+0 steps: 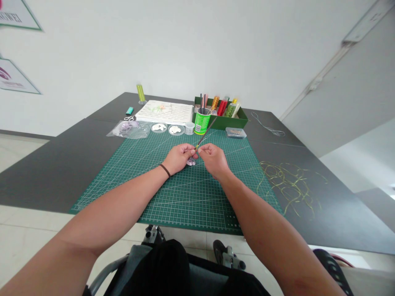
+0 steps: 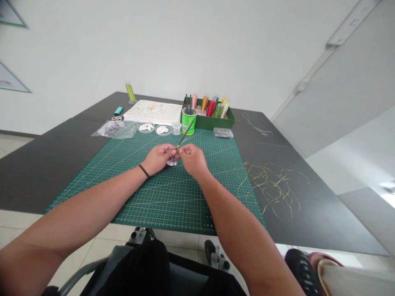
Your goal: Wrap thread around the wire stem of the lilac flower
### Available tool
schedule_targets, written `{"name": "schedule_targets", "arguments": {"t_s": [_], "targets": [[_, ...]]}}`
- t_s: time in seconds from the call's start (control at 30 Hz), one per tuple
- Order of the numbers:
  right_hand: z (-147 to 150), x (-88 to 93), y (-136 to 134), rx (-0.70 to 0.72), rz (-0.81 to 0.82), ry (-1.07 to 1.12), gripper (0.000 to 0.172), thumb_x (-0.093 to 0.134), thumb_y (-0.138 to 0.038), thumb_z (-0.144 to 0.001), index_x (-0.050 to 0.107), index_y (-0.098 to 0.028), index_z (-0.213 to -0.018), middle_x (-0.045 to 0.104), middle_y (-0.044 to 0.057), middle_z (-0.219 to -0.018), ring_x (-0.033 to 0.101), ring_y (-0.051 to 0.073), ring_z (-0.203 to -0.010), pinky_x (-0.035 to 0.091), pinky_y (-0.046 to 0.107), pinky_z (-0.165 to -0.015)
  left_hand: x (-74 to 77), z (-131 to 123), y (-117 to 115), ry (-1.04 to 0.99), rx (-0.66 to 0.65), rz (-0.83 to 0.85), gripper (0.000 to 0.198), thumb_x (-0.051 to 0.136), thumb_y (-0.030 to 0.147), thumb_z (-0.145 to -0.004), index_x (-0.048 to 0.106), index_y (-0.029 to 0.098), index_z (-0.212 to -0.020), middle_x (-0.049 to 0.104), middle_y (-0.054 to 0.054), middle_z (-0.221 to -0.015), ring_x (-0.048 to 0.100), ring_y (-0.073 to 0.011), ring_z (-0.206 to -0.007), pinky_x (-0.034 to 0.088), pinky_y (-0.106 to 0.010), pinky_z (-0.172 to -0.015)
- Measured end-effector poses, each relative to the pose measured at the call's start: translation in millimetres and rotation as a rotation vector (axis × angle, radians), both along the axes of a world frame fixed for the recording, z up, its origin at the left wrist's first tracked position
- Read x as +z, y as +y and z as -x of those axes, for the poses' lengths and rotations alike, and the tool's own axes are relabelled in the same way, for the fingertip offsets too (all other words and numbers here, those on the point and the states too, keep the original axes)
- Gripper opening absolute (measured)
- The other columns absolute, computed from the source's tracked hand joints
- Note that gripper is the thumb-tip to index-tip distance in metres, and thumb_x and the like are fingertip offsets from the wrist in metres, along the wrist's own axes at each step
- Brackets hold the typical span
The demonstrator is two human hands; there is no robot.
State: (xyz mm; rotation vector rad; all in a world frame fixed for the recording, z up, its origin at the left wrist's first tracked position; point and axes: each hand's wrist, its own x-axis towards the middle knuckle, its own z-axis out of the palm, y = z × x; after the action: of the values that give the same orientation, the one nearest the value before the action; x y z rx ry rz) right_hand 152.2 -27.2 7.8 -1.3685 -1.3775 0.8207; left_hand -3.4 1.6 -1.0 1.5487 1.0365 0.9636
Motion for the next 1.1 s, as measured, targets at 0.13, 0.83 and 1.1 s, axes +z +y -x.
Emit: {"name": "schedule_targets", "arguments": {"t_s": [0.13,0.83,1.1], "targets": [[0.2,2.3,-1.2,0.006,0.012,0.018,0.015,0.063,-0.035,-0.077,0.06,-0.021,-0.073,0.044,-0.008,-0.05,0.034,0.01,-0.045,0.024,0.027,-0.045,-0.7,0.2,-0.2,-0.02,-0.033,-0.013,0.015,0.061,0.027,-0.087,0.069,0.015,-0.084,0.073,-0.003,-0.074,0.056,-0.0103,-0.055,0.043,-0.024,-0.055],[-3.8,-5.6,5.4,0.079,0.101,0.236,0.022,0.07,-0.038,-0.067,0.059,-0.02,-0.074,0.051,-0.008,-0.049,0.035,0.007,-0.042,0.023,0.023,-0.042,-6.7,-1.7,1.3,-0.257,-0.137,0.106,0.011,0.065,0.014,-0.086,0.054,0.016,-0.088,0.071,0.0,-0.068,0.061,-0.0095,-0.054,0.043,-0.021,-0.053],[-3.6,-5.5,5.4,0.114,0.116,0.329,0.026,0.074,-0.038,-0.065,0.06,-0.02,-0.075,0.048,-0.009,-0.045,0.032,0.006,-0.038,0.02,0.022,-0.038,-8.8,2.0,3.3,-0.377,-0.239,0.176,0.037,0.084,0.036,-0.073,0.056,0.015,-0.085,0.071,-0.002,-0.067,0.068,-0.0139,-0.063,0.049,-0.024,-0.059]]}}
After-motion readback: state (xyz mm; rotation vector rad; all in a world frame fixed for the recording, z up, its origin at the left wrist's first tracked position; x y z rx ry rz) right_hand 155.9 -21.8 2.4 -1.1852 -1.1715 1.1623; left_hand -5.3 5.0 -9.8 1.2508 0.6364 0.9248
